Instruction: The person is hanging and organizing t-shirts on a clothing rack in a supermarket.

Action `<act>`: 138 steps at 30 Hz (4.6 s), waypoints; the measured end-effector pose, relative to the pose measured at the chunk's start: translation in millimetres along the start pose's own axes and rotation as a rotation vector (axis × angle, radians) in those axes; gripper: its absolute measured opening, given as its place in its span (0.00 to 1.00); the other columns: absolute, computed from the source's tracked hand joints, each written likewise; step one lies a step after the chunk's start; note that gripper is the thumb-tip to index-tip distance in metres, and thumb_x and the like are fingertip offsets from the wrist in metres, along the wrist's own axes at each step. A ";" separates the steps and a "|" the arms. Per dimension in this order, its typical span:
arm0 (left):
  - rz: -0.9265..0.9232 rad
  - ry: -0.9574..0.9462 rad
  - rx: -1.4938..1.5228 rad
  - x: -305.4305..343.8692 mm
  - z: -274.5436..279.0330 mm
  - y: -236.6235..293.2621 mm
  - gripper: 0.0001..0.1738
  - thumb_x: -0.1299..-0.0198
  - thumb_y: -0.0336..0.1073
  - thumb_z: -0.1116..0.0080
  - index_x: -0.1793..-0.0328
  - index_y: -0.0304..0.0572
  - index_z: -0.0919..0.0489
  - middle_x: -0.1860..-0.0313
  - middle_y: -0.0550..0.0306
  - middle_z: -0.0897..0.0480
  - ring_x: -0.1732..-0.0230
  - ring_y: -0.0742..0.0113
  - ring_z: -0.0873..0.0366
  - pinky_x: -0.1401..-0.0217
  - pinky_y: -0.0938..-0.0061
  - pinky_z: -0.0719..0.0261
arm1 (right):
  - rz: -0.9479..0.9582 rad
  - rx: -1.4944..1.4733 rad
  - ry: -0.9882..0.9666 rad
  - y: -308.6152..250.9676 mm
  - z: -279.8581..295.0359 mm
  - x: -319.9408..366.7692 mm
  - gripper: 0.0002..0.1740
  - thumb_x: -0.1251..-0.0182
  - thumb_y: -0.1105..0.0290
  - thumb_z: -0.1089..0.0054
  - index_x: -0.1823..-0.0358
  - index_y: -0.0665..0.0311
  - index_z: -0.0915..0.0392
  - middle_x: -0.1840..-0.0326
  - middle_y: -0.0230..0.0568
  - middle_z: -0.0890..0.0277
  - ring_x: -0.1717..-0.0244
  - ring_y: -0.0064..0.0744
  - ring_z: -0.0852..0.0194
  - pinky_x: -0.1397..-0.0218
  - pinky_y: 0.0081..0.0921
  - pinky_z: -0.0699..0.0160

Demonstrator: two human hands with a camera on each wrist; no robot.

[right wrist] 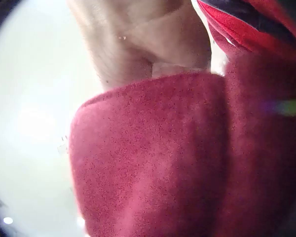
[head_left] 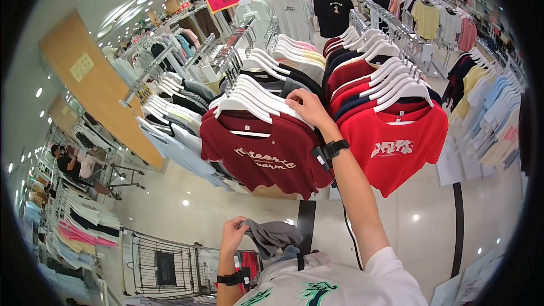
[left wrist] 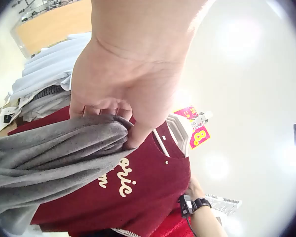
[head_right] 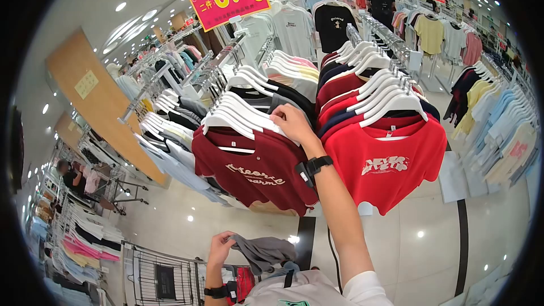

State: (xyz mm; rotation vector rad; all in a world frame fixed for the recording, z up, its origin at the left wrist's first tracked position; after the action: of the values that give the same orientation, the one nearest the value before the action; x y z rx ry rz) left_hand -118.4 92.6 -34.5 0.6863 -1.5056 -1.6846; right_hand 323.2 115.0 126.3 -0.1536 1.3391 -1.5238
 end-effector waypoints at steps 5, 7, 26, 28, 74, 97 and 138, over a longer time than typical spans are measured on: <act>0.042 -0.077 0.010 -1.5 1.3 -7.2 0.10 0.38 0.19 0.39 0.51 0.27 0.14 0.59 0.58 0.11 0.58 0.73 0.15 0.51 0.78 0.18 | 0.297 0.183 0.080 -33.4 1.2 0.4 0.04 0.35 0.71 0.34 0.61 0.62 0.17 0.61 0.41 0.22 0.53 0.46 0.22 0.49 0.40 0.22; 0.057 -0.074 0.007 -2.1 -4.7 -9.7 0.11 0.38 0.19 0.39 0.50 0.28 0.14 0.59 0.58 0.11 0.57 0.73 0.15 0.50 0.78 0.19 | 0.274 0.274 0.044 -34.1 -5.4 3.5 0.07 0.34 0.70 0.32 0.57 0.62 0.15 0.61 0.41 0.21 0.54 0.46 0.22 0.48 0.40 0.22; 0.104 -0.231 -0.015 -2.9 -20.5 -12.5 0.15 0.41 0.16 0.40 0.48 0.29 0.14 0.56 0.57 0.11 0.54 0.73 0.16 0.48 0.79 0.20 | -0.051 0.149 0.081 -51.3 14.1 7.7 0.18 0.30 0.55 0.32 0.56 0.64 0.21 0.56 0.52 0.16 0.50 0.56 0.18 0.49 0.45 0.23; 0.101 -0.211 -0.027 -7.3 -21.3 -1.4 0.14 0.41 0.17 0.40 0.49 0.29 0.14 0.57 0.57 0.11 0.55 0.73 0.16 0.48 0.79 0.20 | -0.027 0.164 0.155 -57.2 28.2 5.0 0.18 0.29 0.55 0.33 0.56 0.63 0.20 0.57 0.51 0.16 0.53 0.55 0.17 0.52 0.45 0.22; -0.165 0.383 -0.130 -32.7 45.4 105.9 0.06 0.30 0.29 0.38 0.59 0.32 0.17 0.69 0.66 0.19 0.73 0.83 0.29 0.73 0.82 0.36 | -0.213 -0.377 -0.317 -6.6 -58.5 328.3 0.19 0.25 0.60 0.43 0.69 0.70 0.20 0.81 0.38 0.30 0.80 0.30 0.33 0.73 0.30 0.37; -0.305 -0.212 -0.833 -26.4 -57.5 48.2 0.20 0.32 0.49 0.32 0.63 0.40 0.25 0.78 0.42 0.22 0.79 0.54 0.23 0.69 0.62 0.24 | -0.617 -0.401 -0.259 16.0 -49.9 334.7 0.19 0.24 0.57 0.33 0.60 0.69 0.11 0.73 0.30 0.19 0.75 0.16 0.30 0.69 0.17 0.31; -0.611 0.120 -0.386 -209.0 97.5 159.5 0.12 0.29 0.34 0.34 0.45 0.35 0.17 0.62 0.64 0.19 0.59 0.76 0.26 0.53 0.78 0.29 | 0.045 0.325 -0.002 -86.9 -17.8 102.0 0.22 0.25 0.51 0.37 0.62 0.65 0.25 0.66 0.50 0.20 0.60 0.59 0.22 0.61 0.50 0.25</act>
State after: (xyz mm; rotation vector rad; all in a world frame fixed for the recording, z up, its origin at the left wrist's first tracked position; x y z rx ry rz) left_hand -49.0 317.3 118.3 1.0772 -0.8837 -2.2544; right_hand 214.5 35.2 135.9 0.0791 1.0686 -1.6785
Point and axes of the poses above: each hand's wrist, its own x-axis away from the middle knuckle, its own z-axis out of the back of the hand, y = z × x, the point moved 3 cm from there along -x, towards the middle knuckle
